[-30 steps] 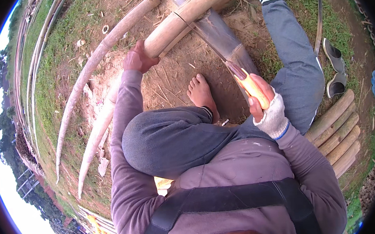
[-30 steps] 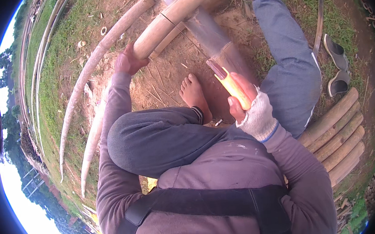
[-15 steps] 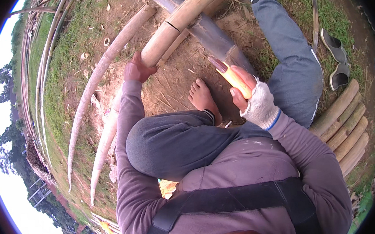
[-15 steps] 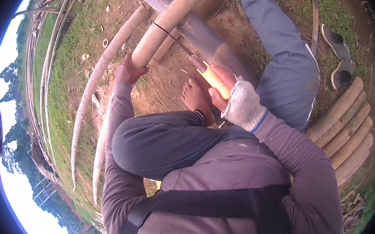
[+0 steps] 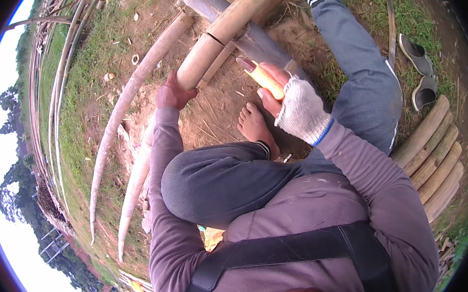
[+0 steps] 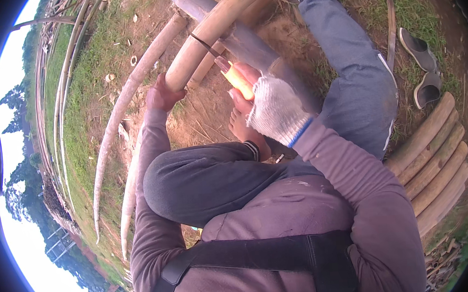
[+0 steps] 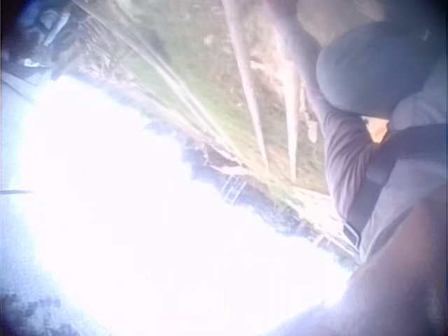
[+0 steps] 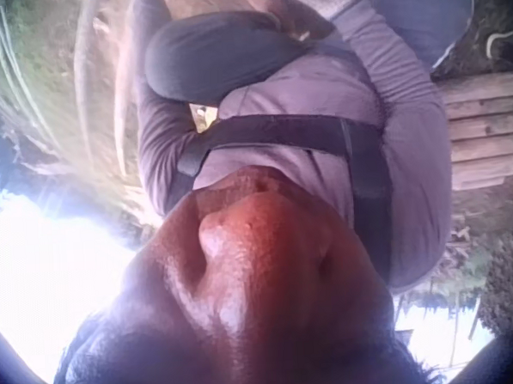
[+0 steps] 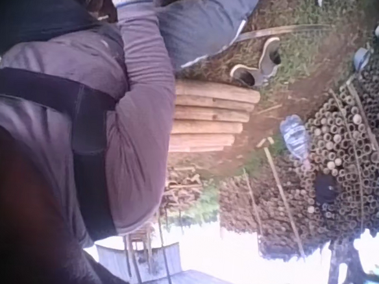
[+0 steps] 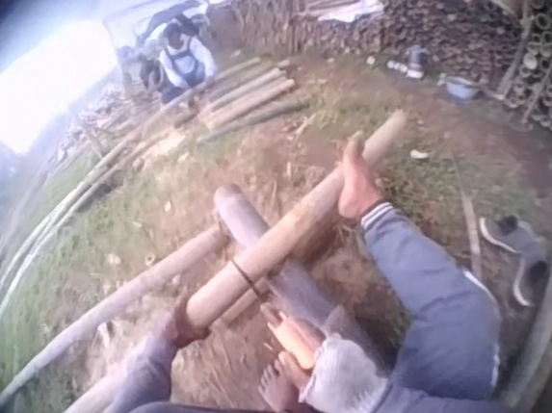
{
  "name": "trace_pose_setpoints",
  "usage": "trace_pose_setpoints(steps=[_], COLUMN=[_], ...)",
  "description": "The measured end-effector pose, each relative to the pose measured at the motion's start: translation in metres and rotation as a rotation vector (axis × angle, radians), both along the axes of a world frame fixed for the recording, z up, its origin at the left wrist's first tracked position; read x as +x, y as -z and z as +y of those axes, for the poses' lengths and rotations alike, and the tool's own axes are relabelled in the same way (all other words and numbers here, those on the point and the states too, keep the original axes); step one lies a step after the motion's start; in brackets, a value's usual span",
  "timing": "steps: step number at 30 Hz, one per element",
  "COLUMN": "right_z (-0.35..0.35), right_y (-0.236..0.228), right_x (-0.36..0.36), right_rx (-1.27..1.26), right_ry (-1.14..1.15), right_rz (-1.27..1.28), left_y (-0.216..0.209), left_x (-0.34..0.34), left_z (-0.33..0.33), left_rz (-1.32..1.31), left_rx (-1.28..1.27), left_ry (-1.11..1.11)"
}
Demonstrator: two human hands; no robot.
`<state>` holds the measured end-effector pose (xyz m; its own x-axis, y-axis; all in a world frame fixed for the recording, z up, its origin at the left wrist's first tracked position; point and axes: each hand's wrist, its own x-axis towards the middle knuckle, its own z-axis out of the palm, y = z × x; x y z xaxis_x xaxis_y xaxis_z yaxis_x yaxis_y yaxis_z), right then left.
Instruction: The person uses a hand saw to cut a long bamboo pole into shorter sections. They hold the bamboo steady with their left hand and saw with their right hand, then place the cut pieces onto a nearby stack.
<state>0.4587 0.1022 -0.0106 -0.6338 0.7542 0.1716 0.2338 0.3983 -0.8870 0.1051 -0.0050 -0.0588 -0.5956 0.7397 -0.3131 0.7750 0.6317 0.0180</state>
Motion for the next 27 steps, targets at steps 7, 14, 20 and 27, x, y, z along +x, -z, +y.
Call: trace_pose_setpoints(steps=[7, 14, 20, 27], right_z=[-0.01, 0.036, -0.02, 0.038], right_y=[0.001, 0.025, -0.01, 0.028], right_x=[0.028, -0.07, 0.077, -0.064], right_rx=[0.022, 0.032, 0.088, 0.024], right_ry=[-0.079, 0.052, -0.051, 0.024], right_rz=[0.049, 0.035, 0.136, -0.008], left_y=[-0.006, -0.008, -0.01, -0.009], left_x=[0.006, 0.001, 0.004, 0.003], left_z=[0.002, 0.008, -0.002, 0.01], left_rz=[-0.038, 0.007, 0.009, 0.006], left_rx=[0.009, 0.027, 0.035, 0.066], left_ry=[-0.005, 0.022, -0.024, 0.013])
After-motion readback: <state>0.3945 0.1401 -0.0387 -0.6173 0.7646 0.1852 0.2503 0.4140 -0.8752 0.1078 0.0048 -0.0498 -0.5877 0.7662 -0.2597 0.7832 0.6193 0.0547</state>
